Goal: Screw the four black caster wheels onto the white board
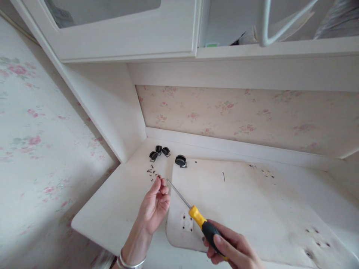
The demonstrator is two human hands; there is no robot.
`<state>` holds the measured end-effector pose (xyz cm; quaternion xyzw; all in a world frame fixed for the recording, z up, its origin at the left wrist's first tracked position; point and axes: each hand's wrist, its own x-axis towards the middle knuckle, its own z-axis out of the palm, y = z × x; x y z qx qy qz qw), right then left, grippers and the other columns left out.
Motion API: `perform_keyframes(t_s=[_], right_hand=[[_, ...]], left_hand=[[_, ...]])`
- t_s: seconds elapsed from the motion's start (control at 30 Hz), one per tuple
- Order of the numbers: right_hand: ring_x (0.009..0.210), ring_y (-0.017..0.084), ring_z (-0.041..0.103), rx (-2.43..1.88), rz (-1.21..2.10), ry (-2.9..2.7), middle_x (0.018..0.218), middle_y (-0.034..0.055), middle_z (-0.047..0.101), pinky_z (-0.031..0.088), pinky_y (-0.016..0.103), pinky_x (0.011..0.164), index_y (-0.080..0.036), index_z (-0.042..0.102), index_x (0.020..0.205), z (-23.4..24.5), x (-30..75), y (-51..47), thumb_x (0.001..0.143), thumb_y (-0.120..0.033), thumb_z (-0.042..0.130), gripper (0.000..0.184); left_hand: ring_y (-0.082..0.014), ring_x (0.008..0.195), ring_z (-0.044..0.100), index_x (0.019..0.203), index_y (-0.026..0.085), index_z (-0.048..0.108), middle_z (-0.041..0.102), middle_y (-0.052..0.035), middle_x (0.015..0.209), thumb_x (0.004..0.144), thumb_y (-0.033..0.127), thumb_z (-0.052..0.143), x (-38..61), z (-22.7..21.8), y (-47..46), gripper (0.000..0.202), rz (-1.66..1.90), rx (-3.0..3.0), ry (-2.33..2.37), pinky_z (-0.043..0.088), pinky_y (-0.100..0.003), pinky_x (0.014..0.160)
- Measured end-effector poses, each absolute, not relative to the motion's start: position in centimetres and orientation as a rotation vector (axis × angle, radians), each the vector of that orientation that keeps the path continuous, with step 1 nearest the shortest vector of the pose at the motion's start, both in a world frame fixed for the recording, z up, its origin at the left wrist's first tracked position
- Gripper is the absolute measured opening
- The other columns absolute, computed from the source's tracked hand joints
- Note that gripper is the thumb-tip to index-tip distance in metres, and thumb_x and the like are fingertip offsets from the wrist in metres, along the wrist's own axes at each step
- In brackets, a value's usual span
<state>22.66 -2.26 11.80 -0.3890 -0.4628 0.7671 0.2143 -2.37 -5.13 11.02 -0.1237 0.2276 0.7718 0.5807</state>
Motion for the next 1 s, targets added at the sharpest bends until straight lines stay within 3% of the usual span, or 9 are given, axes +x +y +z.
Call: perform_keyframes(t_s=[0.4, 0.53, 0.67, 0.77, 0.9, 1.0], right_hand=[[0.081, 0.022, 0.066, -1.083, 2.056, -1.503, 0.082, 0.0083, 0.071, 0.055, 0.033, 0.076, -0.018, 0.070, 0.124, 10.5, 21.8, -3.1, 0.076, -0.069, 0.065, 0.071], [0.078, 0.021, 0.065, -1.089, 1.896, -1.662, 0.082, 0.0077, 0.071, 0.053, 0.030, 0.071, -0.016, 0.066, 0.129, 10.2, 21.5, -3.5, 0.080, -0.069, 0.061, 0.072], [0.069, 0.017, 0.065, -1.012, 1.525, -1.918, 0.084, 0.0058, 0.073, 0.052, 0.024, 0.062, -0.020, 0.070, 0.123, 9.0, 21.4, -3.7, 0.087, -0.058, 0.058, 0.054], [0.077, 0.017, 0.071, -0.896, 1.123, -2.054, 0.101, 0.0064, 0.075, 0.055, 0.019, 0.066, -0.023, 0.069, 0.125, 8.0, 21.6, -3.8, 0.089, -0.042, 0.063, 0.041], [0.092, 0.018, 0.074, -0.727, 0.563, -2.174, 0.115, 0.0055, 0.073, 0.058, 0.017, 0.073, -0.030, 0.051, 0.144, 7.1, 21.5, -4.4, 0.088, -0.020, 0.065, 0.058], [0.086, 0.018, 0.075, -0.761, 0.220, -2.161, 0.111, 0.0052, 0.074, 0.060, 0.018, 0.062, -0.032, 0.040, 0.152, 6.3, 20.7, -5.2, 0.090, -0.016, 0.062, 0.067]], left_hand=[[-0.0041, 0.053, 0.049, 0.088, 0.018, 0.064, 0.057, 0.0019, 0.073, 0.095, 0.023, 0.061, -1.1, 12.1, -5.0, 0.009, 1.797, -0.330, 0.576, 0.038, -0.014, 0.041], [-0.0041, 0.052, 0.049, 0.088, 0.018, 0.062, 0.056, 0.0028, 0.073, 0.097, 0.022, 0.058, -0.9, 12.2, -5.0, 0.010, 1.825, -0.371, 0.554, 0.037, -0.015, 0.040], [-0.0045, 0.051, 0.049, 0.089, 0.016, 0.062, 0.056, 0.0022, 0.072, 0.097, 0.021, 0.056, -0.9, 12.5, -5.0, 0.011, 1.850, -0.378, 0.552, 0.038, -0.015, 0.040], [-0.0045, 0.049, 0.048, 0.087, 0.016, 0.062, 0.055, 0.0026, 0.070, 0.098, 0.021, 0.055, -0.9, 12.7, -5.1, 0.014, 1.863, -0.407, 0.549, 0.038, -0.016, 0.039], [-0.0045, 0.046, 0.046, 0.087, 0.017, 0.063, 0.054, 0.0032, 0.067, 0.098, 0.022, 0.054, -0.8, 13.1, -5.2, 0.016, 1.864, -0.413, 0.548, 0.038, -0.016, 0.039], [-0.0042, 0.046, 0.045, 0.088, 0.017, 0.063, 0.054, 0.0034, 0.066, 0.099, 0.022, 0.053, -0.8, 13.4, -5.2, 0.016, 1.865, -0.410, 0.537, 0.038, -0.016, 0.039]])
